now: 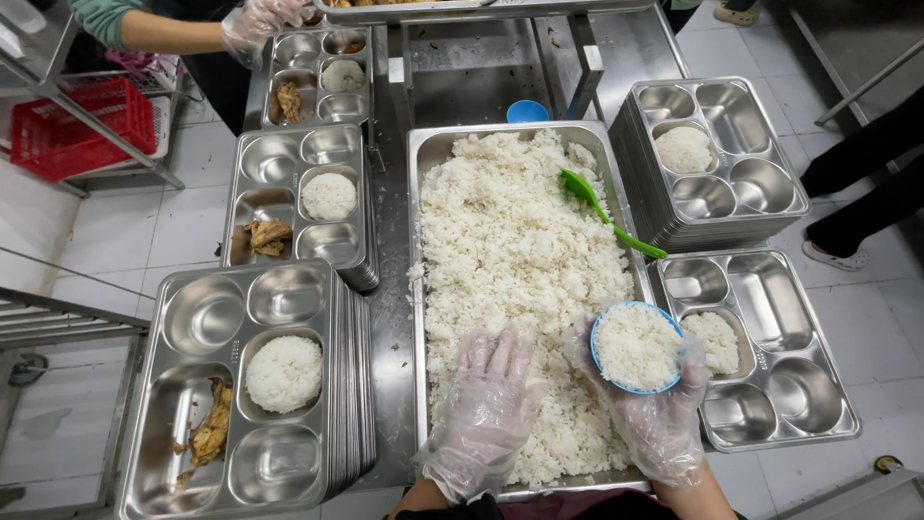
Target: The person scoops cooked white rice from a large metal tray using a blue plastic scoop and places it into the compartments of stainless steel divided trays. The person repeatedly fills multiple trays with rice in a commercial kitchen setting.
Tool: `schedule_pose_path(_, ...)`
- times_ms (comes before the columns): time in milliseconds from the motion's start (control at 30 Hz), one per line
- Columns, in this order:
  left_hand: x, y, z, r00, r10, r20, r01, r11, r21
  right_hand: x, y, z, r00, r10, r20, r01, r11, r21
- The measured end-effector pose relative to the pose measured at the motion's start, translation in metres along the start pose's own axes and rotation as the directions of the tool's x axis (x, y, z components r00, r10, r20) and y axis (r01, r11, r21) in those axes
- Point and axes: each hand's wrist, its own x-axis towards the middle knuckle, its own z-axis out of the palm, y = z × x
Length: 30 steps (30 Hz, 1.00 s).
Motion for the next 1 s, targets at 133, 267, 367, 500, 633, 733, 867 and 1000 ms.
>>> schedule_pose_path(133, 0.002, -0.001, -0.005, 1.000, 0.010, 0.014, -0.009, 0.999, -0.046, 0.001, 0.003, 0.003, 1.000, 0.006, 0.006, -0.006, 1.000, -0.001)
schedule_pose_path(267, 0.002, -0.001, -0.004, 0.997, 0.026, 0.066, -0.016, 0.990, -0.141, 0.001, 0.007, 0.011, 0.999, 0.034, -0.019, -0.033, 0.998, 0.046)
schedule_pose_path(367, 0.002, 0.001, -0.003, 0.999, 0.020, 0.044, -0.014, 0.993, -0.116, 0.001, 0.006, 0.003, 0.993, -0.088, -0.076, 0.081, 0.992, -0.092)
schedule_pose_path(500, 0.004, 0.001, -0.003, 0.998, 0.028, 0.047, -0.021, 0.990, -0.140, 0.003, -0.001, -0.004, 1.000, -0.012, 0.005, 0.012, 1.000, -0.002)
schedule_pose_path(633, 0.004, 0.000, -0.005, 0.995, 0.031, 0.090, -0.018, 0.991, -0.136, 0.001, -0.001, 0.000, 1.000, 0.013, 0.026, -0.013, 1.000, 0.016)
schedule_pose_path(733, 0.004, 0.000, -0.003, 0.994, 0.043, 0.100, -0.027, 0.988, -0.155, 0.002, -0.002, -0.003, 0.999, -0.007, 0.038, 0.006, 1.000, 0.023)
schedule_pose_path(867, 0.008, -0.002, -0.012, 0.992, 0.046, 0.117, -0.029, 0.990, -0.140, 0.006, -0.001, -0.008, 0.998, -0.052, 0.023, 0.053, 0.998, -0.027)
schedule_pose_path(1000, 0.003, 0.001, -0.002, 0.998, 0.020, 0.064, -0.012, 0.992, -0.125, 0.004, 0.001, 0.009, 0.975, 0.095, 0.200, -0.102, 0.995, 0.022)
